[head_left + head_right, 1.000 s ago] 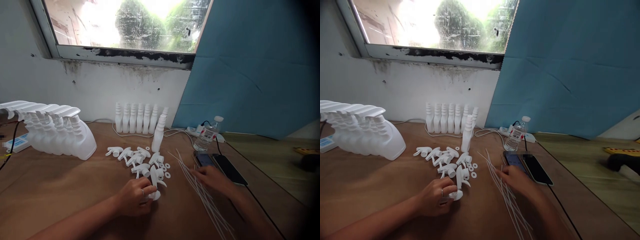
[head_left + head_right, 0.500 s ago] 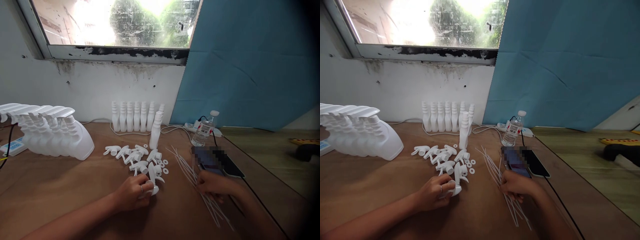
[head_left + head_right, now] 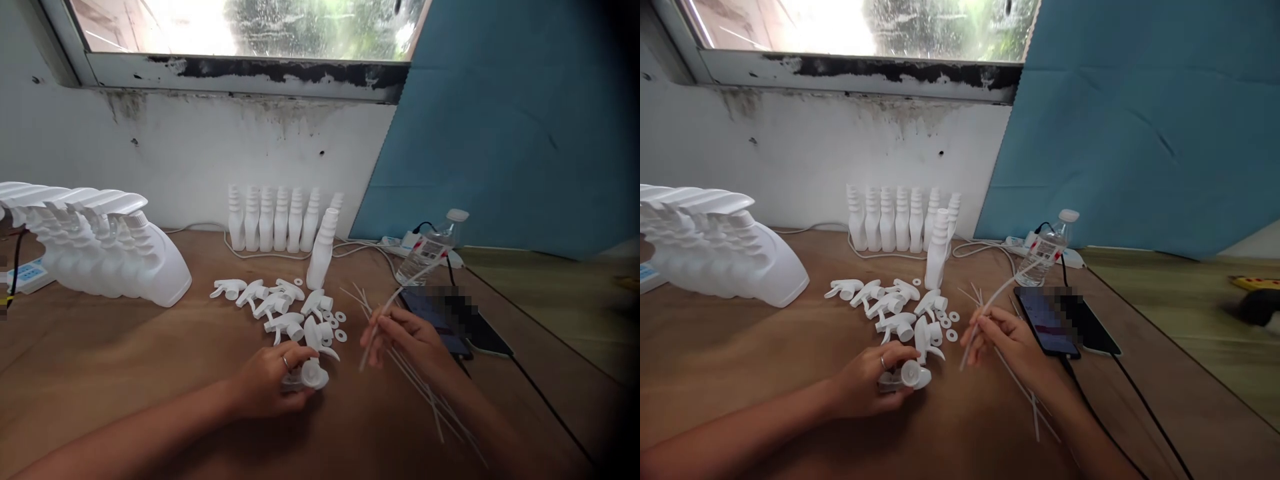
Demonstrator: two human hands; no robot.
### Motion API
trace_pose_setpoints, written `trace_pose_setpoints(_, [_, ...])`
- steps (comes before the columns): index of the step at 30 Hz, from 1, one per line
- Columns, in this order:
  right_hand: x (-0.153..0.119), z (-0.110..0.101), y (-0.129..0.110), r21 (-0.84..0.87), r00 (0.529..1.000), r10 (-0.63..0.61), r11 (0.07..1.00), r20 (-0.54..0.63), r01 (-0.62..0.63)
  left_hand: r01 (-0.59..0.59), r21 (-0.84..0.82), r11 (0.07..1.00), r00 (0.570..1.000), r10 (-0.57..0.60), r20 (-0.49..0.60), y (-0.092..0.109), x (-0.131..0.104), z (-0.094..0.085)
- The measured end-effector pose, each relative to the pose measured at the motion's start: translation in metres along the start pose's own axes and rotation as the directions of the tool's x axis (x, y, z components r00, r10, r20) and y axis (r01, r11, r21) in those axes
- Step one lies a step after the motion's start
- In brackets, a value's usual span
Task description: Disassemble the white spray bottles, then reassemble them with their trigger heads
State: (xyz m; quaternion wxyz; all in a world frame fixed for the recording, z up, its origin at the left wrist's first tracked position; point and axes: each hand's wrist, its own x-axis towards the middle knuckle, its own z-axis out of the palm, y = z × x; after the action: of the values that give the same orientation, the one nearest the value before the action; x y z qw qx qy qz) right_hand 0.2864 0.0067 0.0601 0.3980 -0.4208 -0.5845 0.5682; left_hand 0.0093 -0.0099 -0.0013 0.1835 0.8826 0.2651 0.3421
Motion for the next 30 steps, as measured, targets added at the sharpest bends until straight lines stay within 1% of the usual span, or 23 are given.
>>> trace_pose_setpoints(2, [0.002,0.019,-0.004,0.030,0.991,-0.133,0.991,0.010,0.133,0.050,-0.022,0.998,0.998,-0.049,0.046,0.000,0.000,-0.001])
trace_pose_setpoints(4, [0.004,0.037,-0.014,0.029,0.972,-0.226,0.974,0.056,0.225,0.062,-0.031,0.998,0.994,-0.059,0.089,0.000,0.000,-0.003])
trace_pose_setpoints(7, [0.006,0.057,-0.027,0.008,0.947,-0.281,0.959,0.156,0.283,0.047,-0.026,0.999,0.991,-0.044,0.128,0.001,0.001,-0.006])
trace_pose_setpoints(9, [0.007,0.065,-0.030,0.009,0.934,-0.290,0.955,0.210,0.295,0.059,-0.035,0.998,0.989,-0.054,0.136,0.002,0.002,-0.007])
trace_pose_setpoints(12, [0.010,0.069,-0.026,0.012,0.924,-0.288,0.955,0.253,0.295,0.103,-0.066,0.993,0.985,-0.092,0.149,0.003,0.003,-0.009])
trace_pose_setpoints(18, [0.011,0.069,-0.015,-0.078,0.923,-0.261,0.953,0.281,0.294,0.142,-0.079,0.987,0.972,-0.124,0.199,0.004,0.003,-0.010])
trace_pose_setpoints(21, [0.011,0.070,-0.014,-0.100,0.922,-0.251,0.952,0.294,0.291,0.144,-0.064,0.988,0.972,-0.129,0.199,0.003,0.003,-0.010])
trace_pose_setpoints(30, [0.011,0.068,-0.015,-0.166,0.907,-0.284,0.923,0.311,0.346,0.149,-0.075,0.986,0.969,-0.131,0.207,0.001,0.000,-0.008])
